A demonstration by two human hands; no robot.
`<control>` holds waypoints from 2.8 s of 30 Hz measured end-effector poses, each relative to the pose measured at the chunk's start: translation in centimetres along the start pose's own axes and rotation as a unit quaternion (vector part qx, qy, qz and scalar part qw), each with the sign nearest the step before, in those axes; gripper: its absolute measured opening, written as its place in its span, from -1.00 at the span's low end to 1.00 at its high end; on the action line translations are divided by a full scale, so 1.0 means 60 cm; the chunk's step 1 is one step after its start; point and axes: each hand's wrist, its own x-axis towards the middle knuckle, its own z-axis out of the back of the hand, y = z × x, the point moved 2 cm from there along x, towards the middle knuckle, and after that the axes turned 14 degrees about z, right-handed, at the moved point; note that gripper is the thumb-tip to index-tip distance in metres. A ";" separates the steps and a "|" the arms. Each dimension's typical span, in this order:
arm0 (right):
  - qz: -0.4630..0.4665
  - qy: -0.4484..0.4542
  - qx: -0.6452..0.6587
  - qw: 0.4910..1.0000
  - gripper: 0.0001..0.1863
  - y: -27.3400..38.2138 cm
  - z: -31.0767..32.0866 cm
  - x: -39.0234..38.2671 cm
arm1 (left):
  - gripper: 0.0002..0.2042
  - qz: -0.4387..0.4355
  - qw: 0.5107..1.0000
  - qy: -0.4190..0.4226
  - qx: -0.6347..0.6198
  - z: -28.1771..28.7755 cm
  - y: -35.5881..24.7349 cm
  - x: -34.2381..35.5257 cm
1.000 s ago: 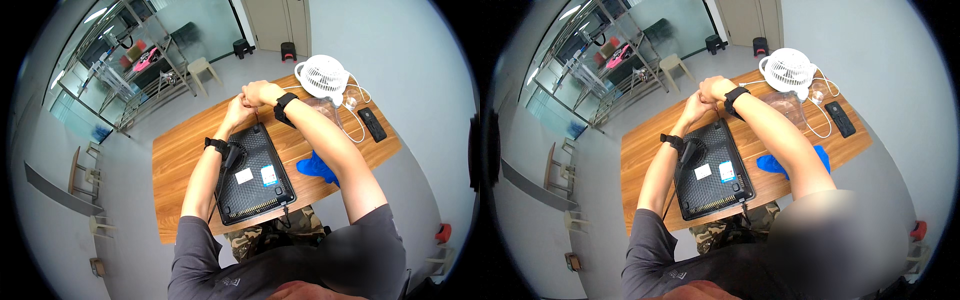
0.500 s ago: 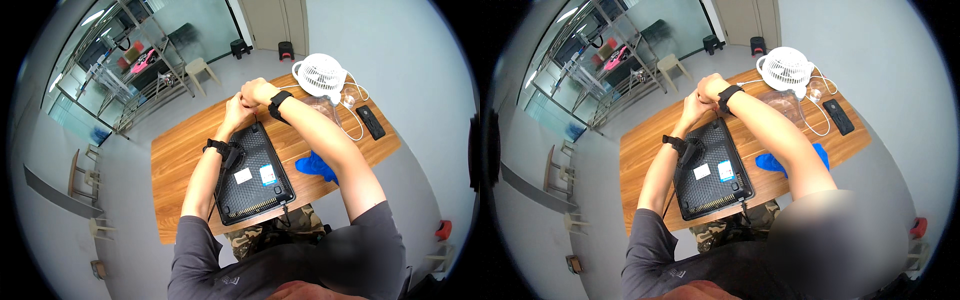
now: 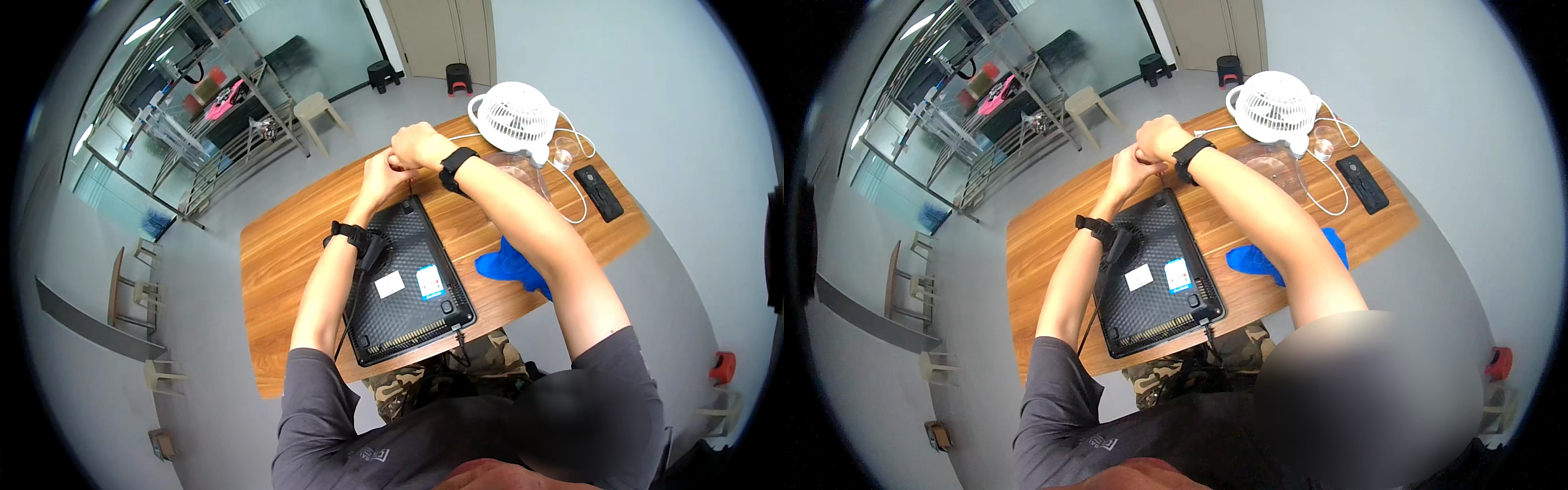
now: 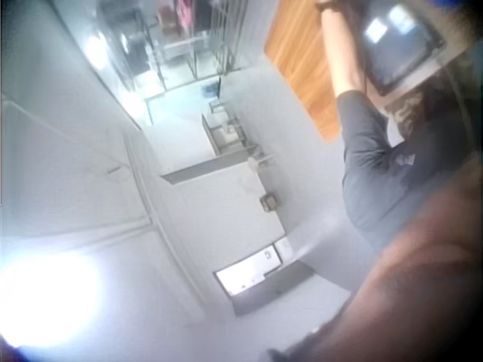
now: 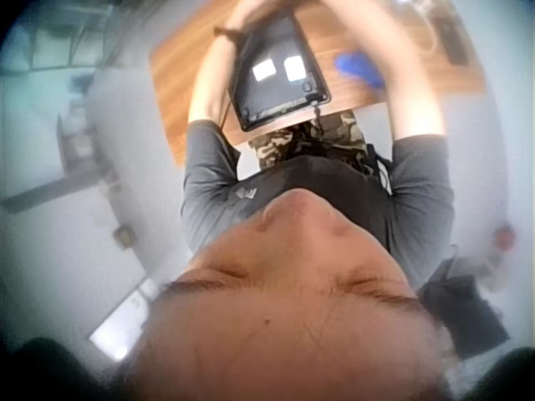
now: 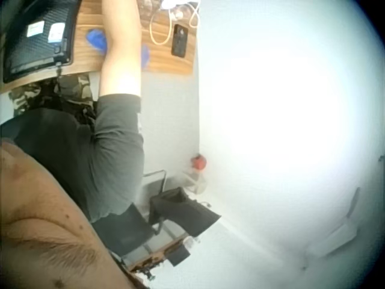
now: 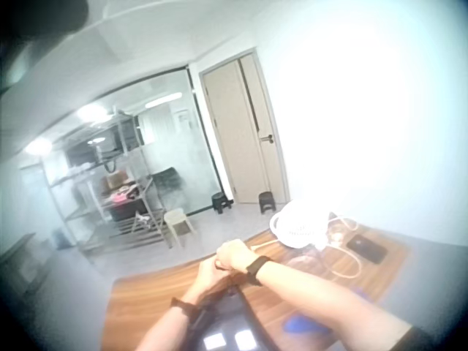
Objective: The person disassembles a black electronic device on a wooden table using a screwdriver, removes internal components, and wipes the exterior with a blue cloth. The device is flipped over multiple times to access different sides and screws.
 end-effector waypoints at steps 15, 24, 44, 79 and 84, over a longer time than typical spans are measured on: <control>0.041 -0.030 -0.026 0.998 -0.67 0.014 -0.012 0.030 | -0.59 0.014 0.999 0.009 0.044 0.015 -0.009 -0.009; 0.056 -0.041 0.085 0.994 -0.64 0.008 -0.005 -0.002 | -0.65 0.033 0.999 -0.002 0.000 0.019 0.011 -0.009; 0.036 -0.054 0.032 0.997 -0.56 -0.006 -0.023 0.006 | -0.57 0.005 1.000 -0.009 -0.004 0.023 0.004 -0.020; -0.001 -0.112 0.002 0.994 -0.59 0.015 -0.020 -0.026 | -0.66 -0.063 0.995 -0.045 0.062 0.006 -0.016 -0.020; -0.007 -0.220 0.037 0.975 -0.58 0.015 -0.008 -0.036 | -0.68 -0.073 0.989 -0.108 0.076 0.015 -0.028 -0.007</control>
